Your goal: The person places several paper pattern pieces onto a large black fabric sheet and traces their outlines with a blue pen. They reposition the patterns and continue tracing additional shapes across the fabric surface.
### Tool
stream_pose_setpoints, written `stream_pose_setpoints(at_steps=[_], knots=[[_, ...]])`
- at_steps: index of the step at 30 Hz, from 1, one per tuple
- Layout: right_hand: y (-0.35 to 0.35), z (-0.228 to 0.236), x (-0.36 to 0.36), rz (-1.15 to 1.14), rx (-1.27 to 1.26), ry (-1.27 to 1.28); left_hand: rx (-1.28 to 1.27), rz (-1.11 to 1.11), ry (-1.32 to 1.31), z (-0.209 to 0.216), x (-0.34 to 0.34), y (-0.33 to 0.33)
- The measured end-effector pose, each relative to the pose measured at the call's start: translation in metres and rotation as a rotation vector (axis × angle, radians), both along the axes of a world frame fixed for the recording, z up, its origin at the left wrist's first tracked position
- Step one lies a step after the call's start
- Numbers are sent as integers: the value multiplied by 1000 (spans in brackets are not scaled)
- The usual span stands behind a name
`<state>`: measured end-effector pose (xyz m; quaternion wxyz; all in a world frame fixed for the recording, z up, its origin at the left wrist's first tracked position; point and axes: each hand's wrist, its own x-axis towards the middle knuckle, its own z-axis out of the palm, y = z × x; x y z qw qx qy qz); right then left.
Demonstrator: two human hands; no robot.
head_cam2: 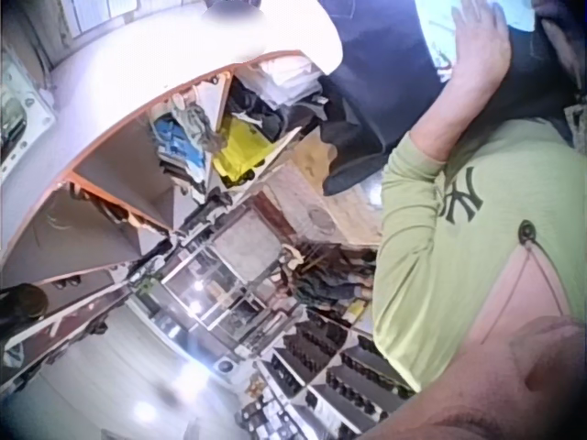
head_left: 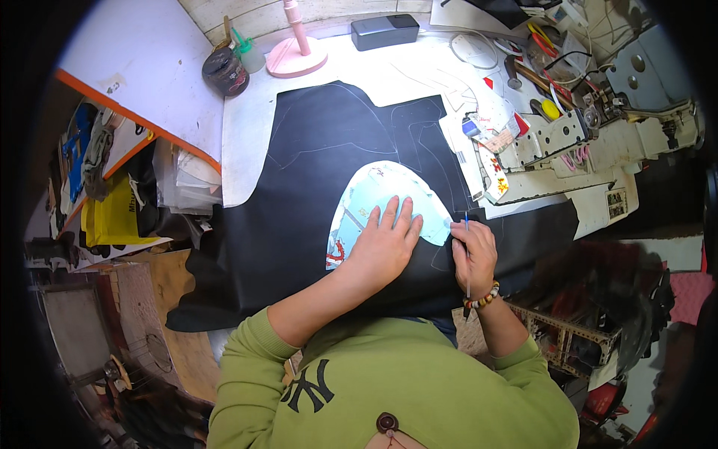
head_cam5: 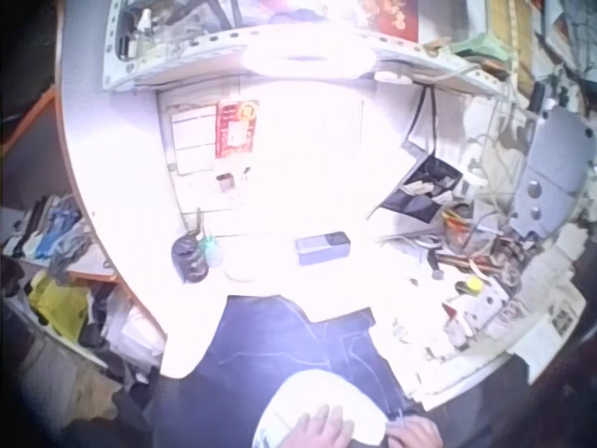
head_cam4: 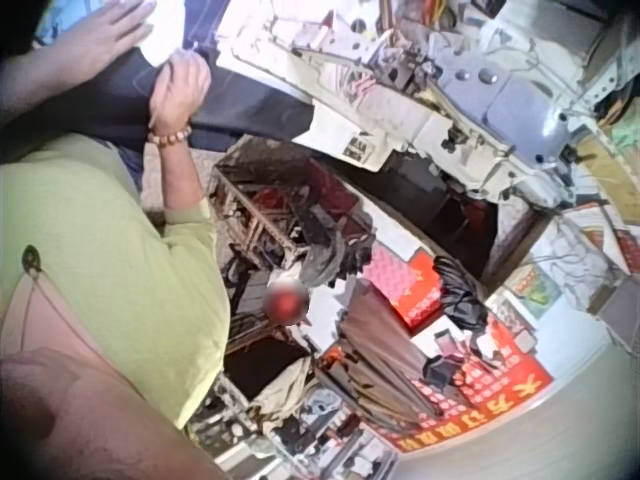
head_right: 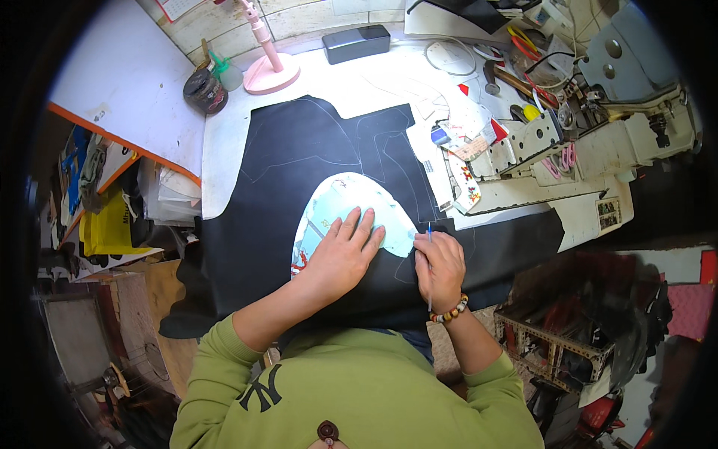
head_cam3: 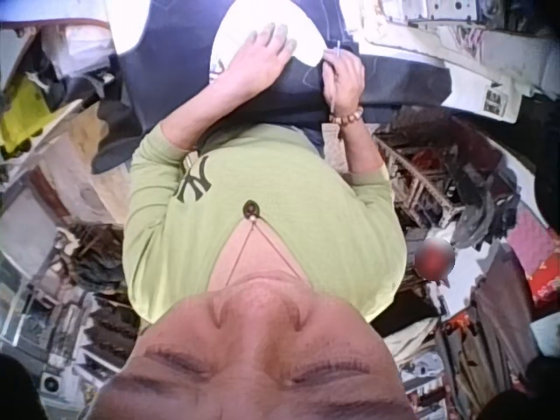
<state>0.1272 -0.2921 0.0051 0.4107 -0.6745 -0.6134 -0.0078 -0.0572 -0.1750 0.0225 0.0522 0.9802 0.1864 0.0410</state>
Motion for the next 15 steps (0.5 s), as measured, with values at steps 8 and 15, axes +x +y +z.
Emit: stream_pose_setpoints(at_steps=[8,15], knots=[[0,0,1,22,8,-20,37,-20,-16,-5,-2,-1],[-3,-1,2,5,1,-6,150,-59,25,-5,-1,-3]])
